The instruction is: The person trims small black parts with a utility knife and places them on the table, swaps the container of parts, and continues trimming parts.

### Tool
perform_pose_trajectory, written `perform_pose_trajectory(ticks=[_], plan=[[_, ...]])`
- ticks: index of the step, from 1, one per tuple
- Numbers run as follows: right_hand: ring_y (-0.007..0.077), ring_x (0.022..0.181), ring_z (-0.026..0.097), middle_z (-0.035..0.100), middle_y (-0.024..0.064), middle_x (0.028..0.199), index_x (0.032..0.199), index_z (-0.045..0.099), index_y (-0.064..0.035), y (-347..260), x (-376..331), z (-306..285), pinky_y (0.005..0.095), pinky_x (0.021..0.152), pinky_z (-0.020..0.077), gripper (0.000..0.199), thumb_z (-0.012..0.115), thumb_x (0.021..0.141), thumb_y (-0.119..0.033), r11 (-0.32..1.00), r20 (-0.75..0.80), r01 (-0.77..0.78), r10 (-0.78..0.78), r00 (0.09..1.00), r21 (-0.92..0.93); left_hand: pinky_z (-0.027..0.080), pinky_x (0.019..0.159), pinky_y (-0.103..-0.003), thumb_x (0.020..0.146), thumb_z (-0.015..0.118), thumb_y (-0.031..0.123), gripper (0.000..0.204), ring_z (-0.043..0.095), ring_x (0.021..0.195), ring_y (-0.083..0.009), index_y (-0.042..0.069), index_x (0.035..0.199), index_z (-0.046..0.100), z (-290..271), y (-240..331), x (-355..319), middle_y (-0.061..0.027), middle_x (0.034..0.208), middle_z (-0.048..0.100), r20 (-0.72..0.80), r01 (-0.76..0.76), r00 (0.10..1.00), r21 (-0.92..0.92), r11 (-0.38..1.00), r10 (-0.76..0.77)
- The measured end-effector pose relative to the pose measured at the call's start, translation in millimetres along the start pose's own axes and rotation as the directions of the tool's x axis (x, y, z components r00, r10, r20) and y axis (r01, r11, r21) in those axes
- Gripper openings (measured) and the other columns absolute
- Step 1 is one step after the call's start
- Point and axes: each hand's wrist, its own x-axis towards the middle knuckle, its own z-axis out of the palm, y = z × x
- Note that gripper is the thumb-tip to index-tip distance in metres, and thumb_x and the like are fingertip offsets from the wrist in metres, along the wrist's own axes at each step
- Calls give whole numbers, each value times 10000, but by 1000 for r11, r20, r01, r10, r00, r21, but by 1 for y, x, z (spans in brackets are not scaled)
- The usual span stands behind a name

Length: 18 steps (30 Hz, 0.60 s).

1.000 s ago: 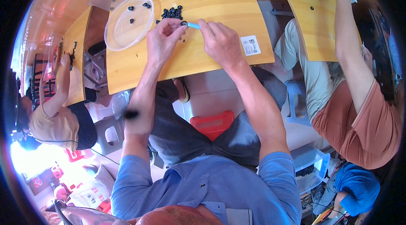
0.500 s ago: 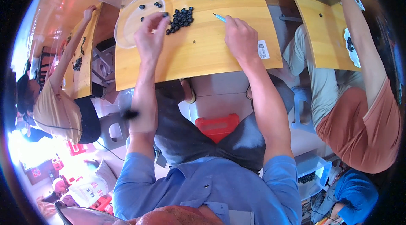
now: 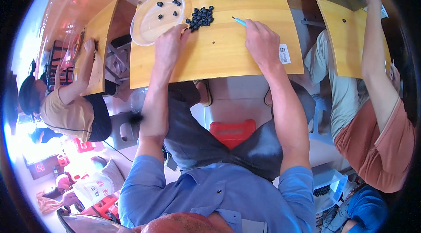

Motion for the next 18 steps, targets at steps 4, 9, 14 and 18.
perform_pose_trajectory(ticks=[4,9,14,18], plan=[[268,759,715,691,81,798,981,696,-51,3,-2,1,415,614,567,78,668,913,-77,1000,9,10,-11,1000,8,596,702,-424,923,737,243,254,744,769,-318,98,1130,713,16,0,-7,-150,834,743,84,18,996,177,984,-34],[270,754,715,696,81,802,983,696,-53,3,-2,-7,419,611,563,87,660,905,-67,1000,32,-10,10,999,23,595,727,-450,925,738,251,253,745,776,-339,65,1096,730,14,-7,-7,-169,806,744,127,70,989,48,996,-76],[273,742,713,693,85,792,971,696,-47,4,-2,-1,415,608,562,83,668,893,-55,999,23,-5,4,1000,39,589,747,-465,926,747,269,291,744,796,-365,40,1104,758,-4,1,0,-194,829,751,283,257,935,-122,959,-215],[274,739,712,690,86,779,965,701,-39,0,1,-5,417,609,562,91,664,882,-39,999,54,-18,16,998,37,582,749,-456,916,760,265,291,747,811,-365,40,1100,774,-3,-2,2,-178,839,760,297,260,931,-127,957,-213]])
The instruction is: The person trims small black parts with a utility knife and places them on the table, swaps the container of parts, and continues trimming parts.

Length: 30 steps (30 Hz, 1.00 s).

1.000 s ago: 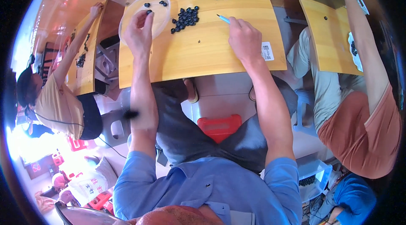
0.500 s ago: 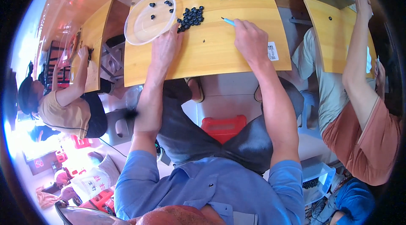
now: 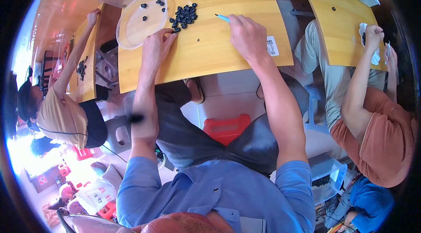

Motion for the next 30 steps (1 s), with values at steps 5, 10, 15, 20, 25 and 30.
perform_pose_trajectory(ticks=[5,10,15,20,25,30], plan=[[273,744,715,690,85,777,974,711,-40,0,0,7,413,613,567,94,657,902,-67,999,-7,31,-31,1000,12,578,749,-403,877,784,260,286,745,789,-306,37,1054,764,-2,-1,1,-128,825,756,43,34,999,-89,995,-30],[285,770,722,731,116,852,1021,742,-30,-5,-1,4,409,628,567,150,657,918,-99,999,15,-6,5,1000,49,575,724,-365,829,816,216,264,731,742,-236,33,1007,749,3,15,3,-98,809,750,-18,-25,1000,-182,983,22],[101,669,648,744,39,866,1199,742,-6,-23,1,4,247,593,496,267,708,958,-115,446,476,-584,337,812,679,574,669,-278,843,832,134,242,681,698,-117,19,1030,729,14,44,-5,-54,768,723,-54,-81,997,-554,829,62],[51,651,604,688,-3,781,1093,766,11,-32,2,7,232,565,465,198,705,957,-118,305,501,-580,302,811,755,589,683,-276,872,816,135,232,698,708,-125,17,1048,724,27,65,-6,-60,797,734,-34,-118,992,-554,824,119],[49,642,602,703,2,788,1090,768,11,-29,5,3,215,550,453,189,706,950,-100,261,475,-560,322,819,787,604,709,-281,881,811,141,234,716,731,-135,15,1058,724,30,73,-2,-68,827,745,-58,-162,986,-549,820,156],[135,647,671,723,51,804,1085,758,7,-30,6,-9,295,561,504,187,720,930,-91,460,417,-565,387,822,685,608,736,-275,893,805,131,225,719,765,-114,9,1064,725,33,76,-3,-70,850,757,-76,-152,988,-604,783,133]])
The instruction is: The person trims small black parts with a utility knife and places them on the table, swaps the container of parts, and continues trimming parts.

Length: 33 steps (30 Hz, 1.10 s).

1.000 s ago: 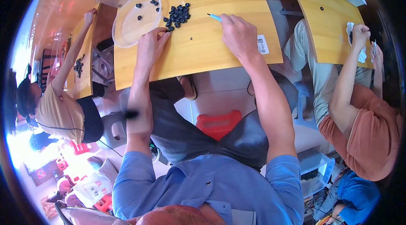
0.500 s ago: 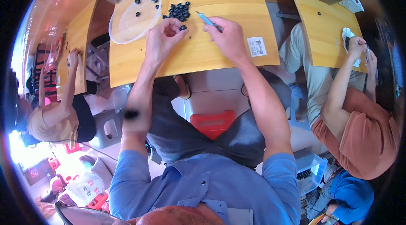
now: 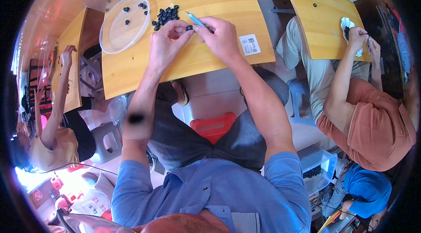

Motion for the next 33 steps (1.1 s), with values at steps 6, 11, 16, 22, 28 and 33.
perform_pose_trajectory(ticks=[6,11,16,22,28,33], plan=[[293,731,698,711,109,836,1035,727,-25,9,-6,-16,382,628,555,168,743,874,-71,630,7,470,-593,805,-618,563,771,-230,907,796,91,229,660,813,-53,-37,1074,705,0,3,4,-8,885,728,-14,116,993,-102,988,-118],[263,708,682,673,80,791,1049,714,-34,14,-9,-19,380,603,538,201,748,854,-70,495,85,551,-687,721,-671,570,767,-235,896,801,94,219,671,810,-56,-24,1058,712,3,7,5,-18,885,740,0,109,994,-57,992,-109],[236,688,663,634,68,759,1062,708,-38,14,-9,-19,378,572,518,213,735,852,-70,451,115,574,-710,694,-683,579,774,-242,887,805,102,213,690,819,-66,-14,1044,720,3,10,4,-31,892,755,-10,107,994,-30,994,-108],[220,676,661,628,59,747,1058,702,-19,17,-6,-15,373,572,521,211,716,850,-53,407,113,574,-739,664,-711,589,792,-250,886,813,94,209,704,840,-73,-10,1045,726,6,2,3,-34,910,763,-64,41,997,-20,999,-42],[271,726,696,675,91,789,1047,704,-28,29,6,-12,414,607,556,174,655,884,-58,423,91,414,-603,792,-806,590,803,-256,888,823,82,225,702,842,-76,-11,1066,722,1,-4,1,-26,911,752,-173,-69,983,-82,994,54],[293,756,712,691,100,805,1058,716,-60,34,11,-10,432,626,568,168,641,911,-91,491,35,379,-575,818,-785,594,737,-262,868,830,81,226,728,781,-100,-5,1050,727,-36,-14,6,-60,865,771,-348,-217,909,76,973,230]])
